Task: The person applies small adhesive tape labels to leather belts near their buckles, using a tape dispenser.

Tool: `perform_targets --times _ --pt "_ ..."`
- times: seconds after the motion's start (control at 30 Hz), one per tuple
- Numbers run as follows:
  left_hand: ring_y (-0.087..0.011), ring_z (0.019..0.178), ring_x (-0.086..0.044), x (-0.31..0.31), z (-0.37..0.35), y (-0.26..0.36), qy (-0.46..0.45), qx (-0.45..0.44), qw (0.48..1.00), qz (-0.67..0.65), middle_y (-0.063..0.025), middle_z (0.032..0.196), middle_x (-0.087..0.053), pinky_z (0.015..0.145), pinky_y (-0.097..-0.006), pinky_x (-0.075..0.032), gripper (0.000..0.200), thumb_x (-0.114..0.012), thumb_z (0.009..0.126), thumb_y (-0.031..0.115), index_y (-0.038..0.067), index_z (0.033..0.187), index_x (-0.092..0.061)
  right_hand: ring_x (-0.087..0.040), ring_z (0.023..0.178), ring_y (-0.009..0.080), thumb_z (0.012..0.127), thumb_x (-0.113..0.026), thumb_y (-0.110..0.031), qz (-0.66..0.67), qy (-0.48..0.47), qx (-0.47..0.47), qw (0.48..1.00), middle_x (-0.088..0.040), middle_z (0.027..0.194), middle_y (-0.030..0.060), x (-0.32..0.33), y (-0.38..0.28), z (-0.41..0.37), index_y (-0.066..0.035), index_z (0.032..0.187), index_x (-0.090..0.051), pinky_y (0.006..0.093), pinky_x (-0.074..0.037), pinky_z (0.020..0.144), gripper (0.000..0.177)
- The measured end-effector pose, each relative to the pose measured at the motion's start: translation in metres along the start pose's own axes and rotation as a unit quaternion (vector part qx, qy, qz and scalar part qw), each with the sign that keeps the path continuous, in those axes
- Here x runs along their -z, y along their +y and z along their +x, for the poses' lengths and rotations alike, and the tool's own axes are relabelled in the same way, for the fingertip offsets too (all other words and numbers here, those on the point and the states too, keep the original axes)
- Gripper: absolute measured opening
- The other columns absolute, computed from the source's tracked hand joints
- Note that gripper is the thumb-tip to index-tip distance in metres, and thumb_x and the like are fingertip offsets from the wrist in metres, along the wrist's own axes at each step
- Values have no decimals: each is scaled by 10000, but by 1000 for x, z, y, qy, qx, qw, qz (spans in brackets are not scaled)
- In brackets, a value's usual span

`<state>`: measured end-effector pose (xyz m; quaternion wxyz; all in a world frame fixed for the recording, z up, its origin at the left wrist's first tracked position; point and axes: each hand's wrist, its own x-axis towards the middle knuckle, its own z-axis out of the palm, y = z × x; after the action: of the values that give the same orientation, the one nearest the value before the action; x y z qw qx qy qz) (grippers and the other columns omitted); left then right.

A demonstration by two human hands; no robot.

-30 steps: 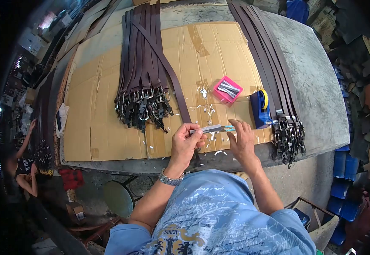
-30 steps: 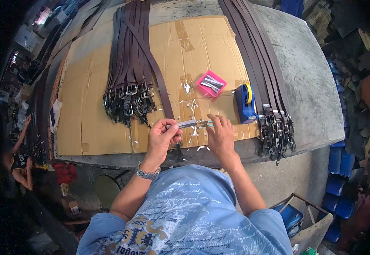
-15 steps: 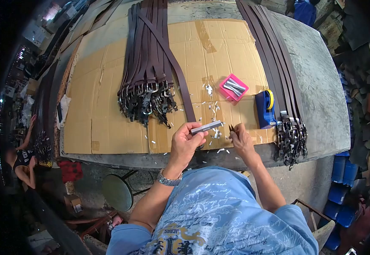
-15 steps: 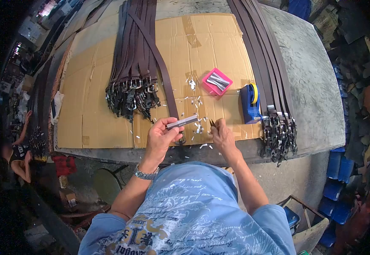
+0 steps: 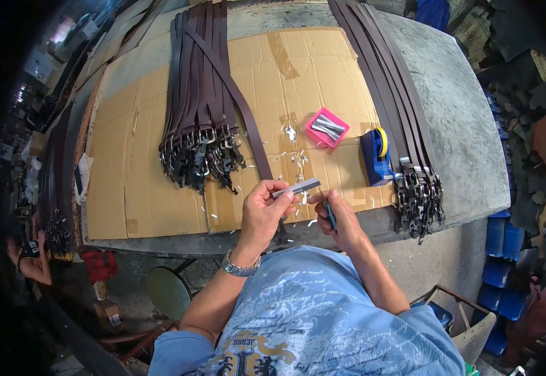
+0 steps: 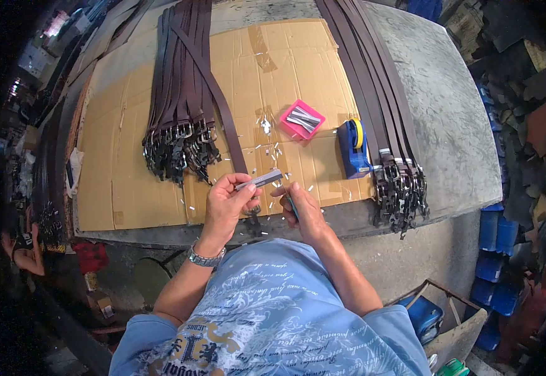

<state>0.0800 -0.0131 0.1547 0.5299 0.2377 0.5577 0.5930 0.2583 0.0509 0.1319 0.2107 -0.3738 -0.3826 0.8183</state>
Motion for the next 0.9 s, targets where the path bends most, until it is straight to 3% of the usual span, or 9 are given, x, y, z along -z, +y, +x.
perform_targets --times 0.1,0.3,0.9 --pt "-133 898 -665 -3 -1 1 1 0 1000 -8 -77 997 -643 717 -225 -575 195 -625 928 88 7 1089 -549 -351 611 51 983 -392 -570 60 -10 15 998 -376 758 -45 -4 -4 2 -57 1115 -553 192 -254 487 554" --pt "-134 892 -669 -2 -1 0 15 -14 1000 -19 -78 997 -646 710 -226 -576 189 -623 929 84 7 1086 -551 -331 574 48 968 -475 -537 11 -16 22 1000 -389 763 -43 1 -5 0 -67 1107 -535 190 -253 488 493" --pt "-137 875 -673 -6 -9 -2 10 6 1000 -1 -81 980 -649 711 -237 -582 182 -623 925 74 0 1076 -552 -299 503 49 984 -459 -521 68 -47 44 996 -345 656 -59 0 5 11 -117 953 -511 212 -215 432 409"
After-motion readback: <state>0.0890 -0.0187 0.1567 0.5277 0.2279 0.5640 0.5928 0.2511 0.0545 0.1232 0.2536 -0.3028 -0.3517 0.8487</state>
